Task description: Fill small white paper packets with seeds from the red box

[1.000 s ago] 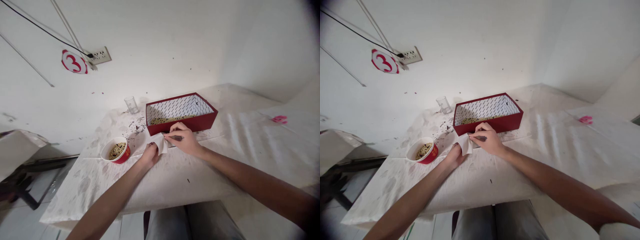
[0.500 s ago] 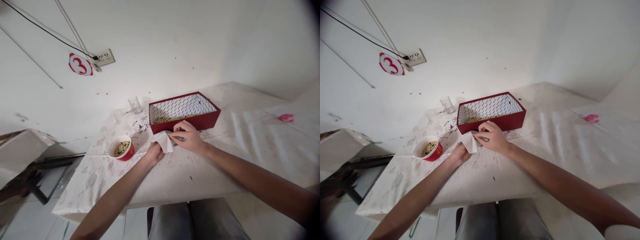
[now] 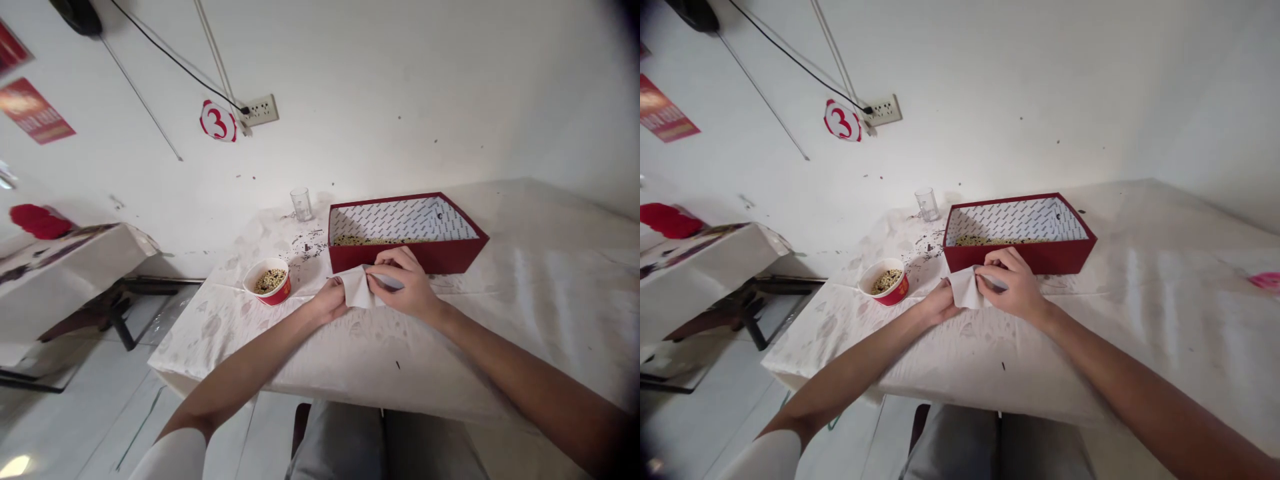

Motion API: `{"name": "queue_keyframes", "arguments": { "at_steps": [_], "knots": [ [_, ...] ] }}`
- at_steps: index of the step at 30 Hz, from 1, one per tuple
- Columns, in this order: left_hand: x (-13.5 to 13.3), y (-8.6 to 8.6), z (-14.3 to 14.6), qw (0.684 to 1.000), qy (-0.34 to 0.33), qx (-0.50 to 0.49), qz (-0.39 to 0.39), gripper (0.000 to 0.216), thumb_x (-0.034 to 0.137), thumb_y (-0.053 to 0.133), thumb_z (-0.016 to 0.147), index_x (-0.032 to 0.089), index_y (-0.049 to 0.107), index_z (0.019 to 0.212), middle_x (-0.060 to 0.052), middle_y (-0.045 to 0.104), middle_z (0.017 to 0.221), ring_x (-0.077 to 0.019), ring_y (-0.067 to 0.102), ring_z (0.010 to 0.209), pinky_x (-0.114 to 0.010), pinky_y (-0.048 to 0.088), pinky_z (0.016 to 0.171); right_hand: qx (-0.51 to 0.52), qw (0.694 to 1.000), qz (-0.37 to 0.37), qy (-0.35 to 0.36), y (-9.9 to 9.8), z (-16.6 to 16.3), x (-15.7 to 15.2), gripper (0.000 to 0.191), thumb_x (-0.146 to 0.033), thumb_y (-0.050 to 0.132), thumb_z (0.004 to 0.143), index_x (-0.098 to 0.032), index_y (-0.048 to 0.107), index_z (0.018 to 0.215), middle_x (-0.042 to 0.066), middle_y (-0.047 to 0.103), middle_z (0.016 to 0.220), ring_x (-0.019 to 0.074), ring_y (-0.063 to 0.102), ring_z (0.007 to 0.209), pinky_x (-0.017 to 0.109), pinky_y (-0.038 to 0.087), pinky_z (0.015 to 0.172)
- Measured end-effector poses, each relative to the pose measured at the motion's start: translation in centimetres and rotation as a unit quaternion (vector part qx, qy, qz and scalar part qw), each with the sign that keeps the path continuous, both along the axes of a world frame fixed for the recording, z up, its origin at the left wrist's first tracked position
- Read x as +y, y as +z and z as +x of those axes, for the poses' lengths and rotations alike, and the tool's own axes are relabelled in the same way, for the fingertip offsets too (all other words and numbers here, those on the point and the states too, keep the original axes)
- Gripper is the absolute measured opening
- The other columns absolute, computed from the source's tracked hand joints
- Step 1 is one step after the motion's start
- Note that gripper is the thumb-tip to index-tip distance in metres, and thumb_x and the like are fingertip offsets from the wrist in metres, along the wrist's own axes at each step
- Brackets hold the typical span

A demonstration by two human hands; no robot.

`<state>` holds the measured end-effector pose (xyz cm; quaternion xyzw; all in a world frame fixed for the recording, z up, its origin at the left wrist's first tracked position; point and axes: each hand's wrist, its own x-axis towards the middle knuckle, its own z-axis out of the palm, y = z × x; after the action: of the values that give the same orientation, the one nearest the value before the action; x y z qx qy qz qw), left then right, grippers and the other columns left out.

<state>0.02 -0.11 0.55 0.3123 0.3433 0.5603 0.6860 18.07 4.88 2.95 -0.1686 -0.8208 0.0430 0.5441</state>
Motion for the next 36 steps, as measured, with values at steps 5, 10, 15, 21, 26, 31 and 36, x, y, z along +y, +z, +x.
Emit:
{"name": "queue_keyframes", "arguments": {
  "at_steps": [5, 10, 15, 21, 26, 31, 36],
  "knots": [
    [0.4, -0.4, -0.7, 0.999, -0.026, -0.019, -0.040, 0.035, 0.012, 0.085, 0.073, 0.014, 0.075, 0.107, -0.013, 0.079, 0.106, -0.0257, 0.073, 0.105, -0.038, 0.053, 0.101, 0.026, 0.996, -0.071, 0.041, -0.1, -0.2, -0.1, 0.018, -0.016, 0.074, 0.087, -0.029, 0.079, 0.098, 0.006, 0.067, 0.105, 0.0255, 0.063, 0.100, 0.047, 0.054, 0.086],
    [0.7, -0.6, -1.0, 0.996, -0.034, -0.050, -0.062, 0.039, 0.008, 0.079, 0.076, 0.015, 0.072, 0.115, -0.011, 0.080, 0.107, -0.0247, 0.074, 0.104, -0.038, 0.052, 0.104, 0.043, 0.989, -0.107, 0.098, 0.2, -0.3, -0.4, 0.020, -0.016, 0.073, 0.088, -0.030, 0.079, 0.101, 0.006, 0.067, 0.107, 0.0245, 0.063, 0.102, 0.045, 0.057, 0.086],
    [0.8, -0.6, -1.0, 0.996, -0.030, -0.056, -0.058, 0.025, 0.011, 0.080, 0.077, 0.013, 0.073, 0.100, -0.011, 0.079, 0.099, -0.0261, 0.074, 0.102, -0.038, 0.054, 0.101, 0.039, 0.992, -0.065, 0.102, 0.5, -0.4, -0.8, 0.026, -0.014, 0.072, 0.087, -0.030, 0.078, 0.107, 0.006, 0.067, 0.103, 0.0229, 0.063, 0.094, 0.043, 0.056, 0.080],
    [0.8, -0.3, -1.1, 0.997, -0.031, -0.040, -0.054, 0.034, 0.015, 0.085, 0.072, 0.015, 0.074, 0.104, -0.012, 0.079, 0.108, -0.0276, 0.074, 0.105, -0.040, 0.055, 0.100, 0.011, 0.997, -0.013, 0.077, 0.4, -0.1, -0.4, 0.027, -0.014, 0.071, 0.087, -0.030, 0.077, 0.108, 0.006, 0.068, 0.101, 0.0229, 0.063, 0.092, 0.043, 0.057, 0.079],
    [0.8, -0.3, -1.2, 0.999, -0.017, -0.026, -0.011, 0.046, 0.014, 0.087, 0.071, 0.017, 0.073, 0.115, -0.012, 0.078, 0.113, -0.0257, 0.073, 0.109, -0.039, 0.053, 0.103, -0.033, 0.998, 0.013, 0.047, 0.3, 0.3, 0.3, 0.027, -0.013, 0.069, 0.087, -0.029, 0.076, 0.107, 0.006, 0.069, 0.101, 0.0232, 0.063, 0.092, 0.042, 0.057, 0.079],
    [0.8, -0.5, -1.3, 1.000, -0.016, -0.013, -0.013, 0.045, 0.014, 0.087, 0.072, 0.016, 0.075, 0.115, -0.012, 0.079, 0.111, -0.0259, 0.072, 0.110, -0.039, 0.053, 0.103, -0.058, 0.997, 0.043, 0.038, 0.4, 0.5, 0.5, 0.022, -0.011, 0.068, 0.086, -0.026, 0.075, 0.101, 0.007, 0.068, 0.102, 0.0227, 0.061, 0.091, 0.041, 0.056, 0.079],
    [0.7, -0.2, -1.0, 1.000, 0.005, 0.014, -0.022, 0.043, 0.015, 0.089, 0.071, 0.016, 0.076, 0.112, -0.013, 0.079, 0.113, -0.0269, 0.073, 0.108, -0.039, 0.055, 0.102, -0.065, 0.996, 0.062, 0.007, 0.4, 0.5, 0.6, 0.017, -0.013, 0.069, 0.087, -0.027, 0.074, 0.096, 0.006, 0.069, 0.100, 0.0222, 0.060, 0.089, 0.040, 0.055, 0.078]
  ]
}}
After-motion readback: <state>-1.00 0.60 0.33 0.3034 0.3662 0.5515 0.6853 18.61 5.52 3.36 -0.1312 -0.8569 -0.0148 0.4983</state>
